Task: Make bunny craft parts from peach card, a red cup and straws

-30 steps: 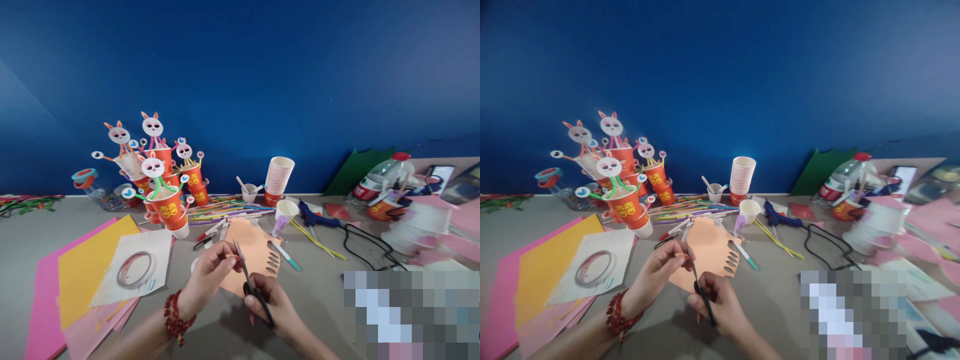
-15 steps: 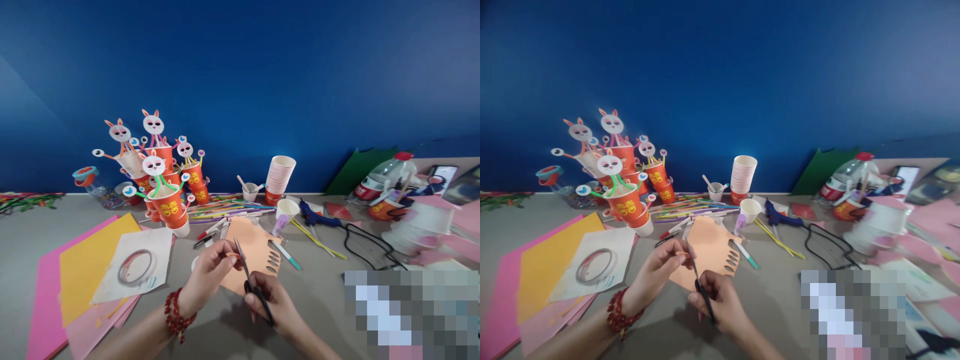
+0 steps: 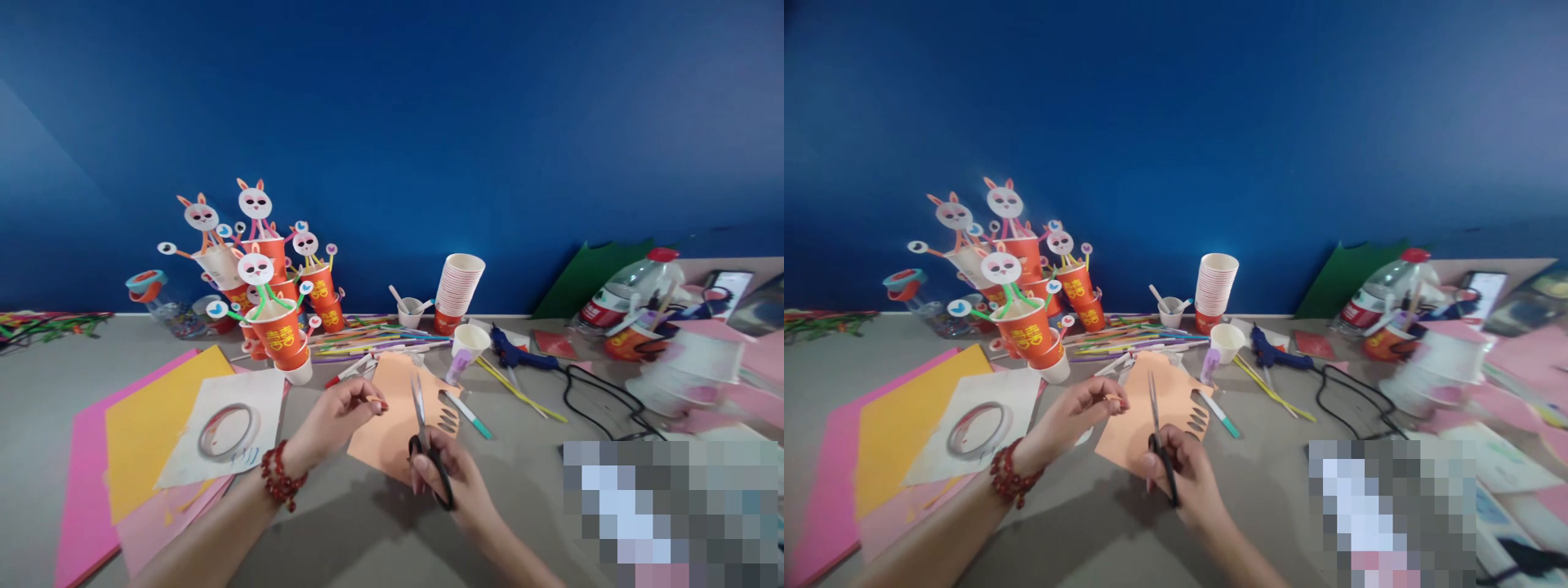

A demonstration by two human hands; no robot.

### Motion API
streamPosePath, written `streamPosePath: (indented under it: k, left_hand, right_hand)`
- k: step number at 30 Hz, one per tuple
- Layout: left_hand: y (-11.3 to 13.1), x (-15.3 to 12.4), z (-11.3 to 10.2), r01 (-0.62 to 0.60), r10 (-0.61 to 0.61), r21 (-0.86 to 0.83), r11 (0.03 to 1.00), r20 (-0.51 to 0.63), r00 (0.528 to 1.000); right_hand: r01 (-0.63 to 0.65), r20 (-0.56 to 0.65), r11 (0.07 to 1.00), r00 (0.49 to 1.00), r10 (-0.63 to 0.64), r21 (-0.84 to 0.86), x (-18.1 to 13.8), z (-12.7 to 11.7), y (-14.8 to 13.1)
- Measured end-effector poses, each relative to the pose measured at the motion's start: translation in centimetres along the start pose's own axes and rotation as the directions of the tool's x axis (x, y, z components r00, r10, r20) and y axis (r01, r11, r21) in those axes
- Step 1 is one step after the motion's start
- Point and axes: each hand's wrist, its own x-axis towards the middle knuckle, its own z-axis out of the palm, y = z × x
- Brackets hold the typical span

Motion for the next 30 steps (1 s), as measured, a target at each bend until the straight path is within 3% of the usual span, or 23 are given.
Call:
streamPosePath:
  k: [5, 9, 12, 16, 23, 27, 30]
  left_hand:
    - [-0.7, -0.4, -3.6, 0.059, -0.087, 0.387, 0.920, 0.055, 0.995]
    - [-1.8, -2.5, -5.7, 0.076, -0.206, 0.637, 0.767, 0.132, 0.970]
    - [-2.9, -3.9, -6.9, 0.116, -0.280, 0.727, 0.677, 0.107, 0.954]
    - [-3.7, -4.4, -8.0, 0.157, -0.332, 0.760, 0.630, 0.081, 0.940]
    - [-3.3, -4.4, -6.5, 0.076, -0.372, 0.747, 0.660, 0.238, 0.897]
    - [-3.6, -4.0, -4.9, 0.014, -0.365, 0.785, 0.620, 0.272, 0.891]
    - [-3.7, -3.7, -4.4, -0.009, -0.366, 0.815, 0.579, 0.271, 0.890]
  right_hand:
    - [-0.012, -0.039, 1.000, 0.999, 0.011, -0.023, 0.1, -0.1, -0.3]
    - [-0.018, 0.021, 0.992, 1.000, 0.021, -0.122, 0.1, 0.0, -0.7]
    - [-0.042, 0.030, 0.985, 0.998, 0.048, -0.166, 0.2, 0.1, -0.6]
    - [-0.041, 0.024, 0.983, 0.999, 0.046, -0.179, 0.3, 0.1, -0.3]
    - [0.026, -0.094, 0.995, 0.995, -0.035, -0.098, 0.2, -0.5, -0.7]
    - [0.103, -0.220, 0.984, 0.966, -0.134, -0.144, 0.6, -1.6, -0.9]
    - [0.111, -0.245, 0.982, 0.958, -0.146, -0.153, 1.0, -2.1, -0.8]
